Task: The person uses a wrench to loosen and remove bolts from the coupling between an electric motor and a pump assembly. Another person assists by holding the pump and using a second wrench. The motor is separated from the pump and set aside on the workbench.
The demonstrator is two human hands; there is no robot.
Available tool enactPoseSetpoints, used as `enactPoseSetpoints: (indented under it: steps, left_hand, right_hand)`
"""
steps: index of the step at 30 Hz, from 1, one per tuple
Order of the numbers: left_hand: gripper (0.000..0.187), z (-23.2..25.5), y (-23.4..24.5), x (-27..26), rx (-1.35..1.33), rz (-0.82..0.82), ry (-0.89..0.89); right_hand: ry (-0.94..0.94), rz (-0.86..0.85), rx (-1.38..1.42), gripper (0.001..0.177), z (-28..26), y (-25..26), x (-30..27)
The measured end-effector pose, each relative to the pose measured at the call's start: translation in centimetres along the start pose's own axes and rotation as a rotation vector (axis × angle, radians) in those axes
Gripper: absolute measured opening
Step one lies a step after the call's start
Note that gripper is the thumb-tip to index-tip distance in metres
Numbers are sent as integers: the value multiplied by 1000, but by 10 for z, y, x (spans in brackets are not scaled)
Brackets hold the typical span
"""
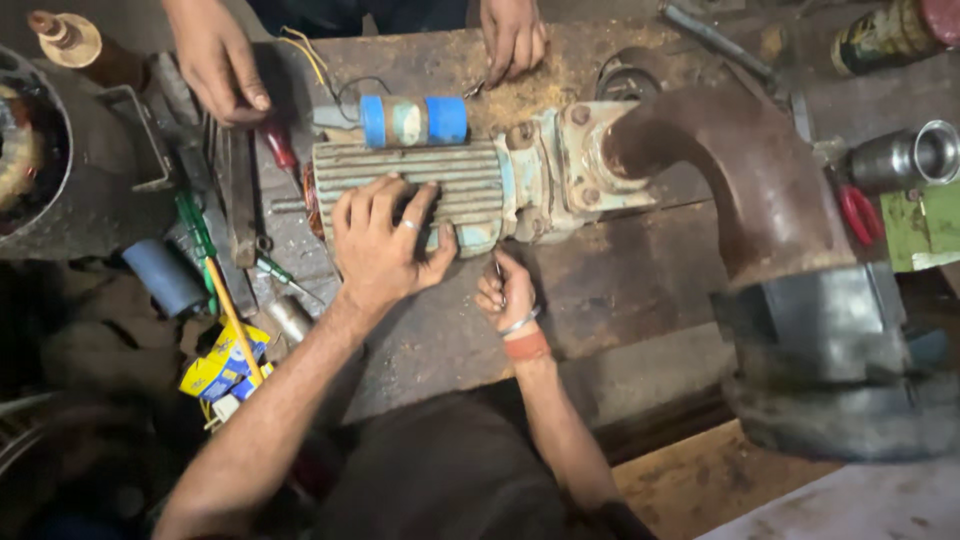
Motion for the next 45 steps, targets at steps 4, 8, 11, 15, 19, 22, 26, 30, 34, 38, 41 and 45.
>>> enactPoseSetpoints:
  steps: [4,8,11,15,19,22,26,30,34,38,41,45]
  left_hand:
    - [45,1,-3,-3,32,-7,8]
    - [45,0,-4,-2,27,-25,25]
    - [44,2,-3,3,21,-40,64]
    - [48,6,-2,6,54,-56,99]
    - [56,6,-6,4,41,-81,121]
    - [60,3,-1,10,34,-103,125]
    - [65,6,-3,7,26,-110,92]
    - [61,3,-1,2,49,-67,38]
    - [61,3,-2,-1,45,-60,3]
    - [60,4,1,2,39,-52,-16]
    - [60,4,1,3,35,-46,-17]
    - [60,3,1,0,35,-52,-22]
  right_hand:
    - [42,12,-114,14,-6,8,-8]
    - [-120,-317,312,31,11,32,13]
    - [-86,-492,628,16,28,34,17]
    - [156,-371,381,37,25,3,-6]
    - [36,-163,327,42,-6,-31,-35]
    - [4,-26,323,43,-19,-50,-34]
    - [85,-626,435,28,-13,-29,-20]
    - [-56,-53,158,19,-6,5,9]
    - [-54,54,32,9,-10,27,25]
    - [-21,-61,174,10,-7,35,37]
    - [-152,-306,596,17,-10,31,47]
    - [39,-158,334,17,0,23,36]
Point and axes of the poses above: each hand's wrist, its own x-axis towards the middle knuckle, its own y-axis out of the back of the hand, z = x × y, the point moved 1 cm from there along x, towards the middle knuckle, and after that the axes turned 8 degrees about -y, right-handed, at the moved point
